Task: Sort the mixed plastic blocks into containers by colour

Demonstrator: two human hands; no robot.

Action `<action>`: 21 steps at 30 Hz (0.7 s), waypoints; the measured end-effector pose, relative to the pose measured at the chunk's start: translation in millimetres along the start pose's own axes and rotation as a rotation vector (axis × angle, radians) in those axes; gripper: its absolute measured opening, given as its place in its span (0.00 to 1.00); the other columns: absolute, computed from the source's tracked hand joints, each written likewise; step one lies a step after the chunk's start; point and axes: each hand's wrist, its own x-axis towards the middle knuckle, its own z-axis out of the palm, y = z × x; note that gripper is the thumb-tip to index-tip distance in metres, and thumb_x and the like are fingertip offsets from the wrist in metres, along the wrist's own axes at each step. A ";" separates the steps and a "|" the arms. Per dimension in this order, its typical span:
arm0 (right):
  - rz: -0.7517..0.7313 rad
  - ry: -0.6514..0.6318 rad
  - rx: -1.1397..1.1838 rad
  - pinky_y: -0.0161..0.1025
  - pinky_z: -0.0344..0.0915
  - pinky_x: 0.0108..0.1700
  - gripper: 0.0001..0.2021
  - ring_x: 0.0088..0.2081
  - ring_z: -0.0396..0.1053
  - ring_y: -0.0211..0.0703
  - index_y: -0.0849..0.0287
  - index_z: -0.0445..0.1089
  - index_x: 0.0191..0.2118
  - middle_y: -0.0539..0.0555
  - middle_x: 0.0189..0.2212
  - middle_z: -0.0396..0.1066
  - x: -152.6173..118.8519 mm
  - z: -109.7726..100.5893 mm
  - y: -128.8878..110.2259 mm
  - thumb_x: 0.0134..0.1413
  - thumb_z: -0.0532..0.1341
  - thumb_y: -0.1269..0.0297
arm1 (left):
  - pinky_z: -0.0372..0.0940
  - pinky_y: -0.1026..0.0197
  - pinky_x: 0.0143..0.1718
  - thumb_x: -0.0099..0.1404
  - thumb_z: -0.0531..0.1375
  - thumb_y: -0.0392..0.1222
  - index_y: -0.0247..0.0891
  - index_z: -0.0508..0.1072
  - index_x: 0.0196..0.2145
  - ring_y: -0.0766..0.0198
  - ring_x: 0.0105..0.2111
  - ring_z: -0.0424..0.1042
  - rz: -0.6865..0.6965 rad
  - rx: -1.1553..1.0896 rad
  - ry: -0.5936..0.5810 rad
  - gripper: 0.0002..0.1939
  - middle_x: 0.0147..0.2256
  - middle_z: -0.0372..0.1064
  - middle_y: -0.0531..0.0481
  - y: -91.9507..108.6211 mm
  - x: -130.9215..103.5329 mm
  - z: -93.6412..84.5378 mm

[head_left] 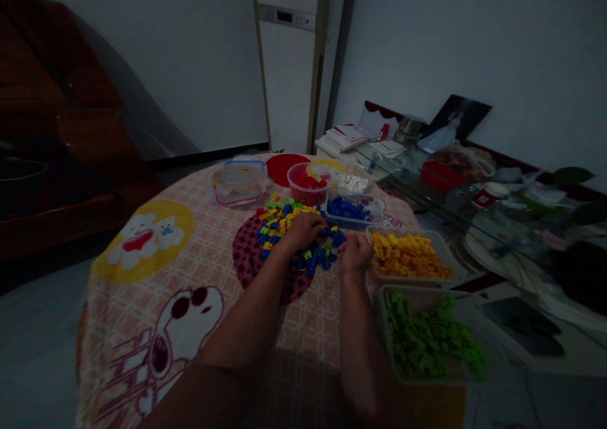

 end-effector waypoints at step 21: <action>0.004 -0.008 -0.004 0.36 0.59 0.24 0.18 0.18 0.63 0.40 0.58 0.74 0.30 0.45 0.16 0.65 -0.1 2.2 -0.1 0.58 0.56 0.49 | 0.68 0.61 0.44 0.52 0.67 0.31 0.38 0.81 0.39 0.58 0.39 0.76 -0.089 0.151 -0.124 0.14 0.39 0.79 0.48 8.0 -2.5 -0.3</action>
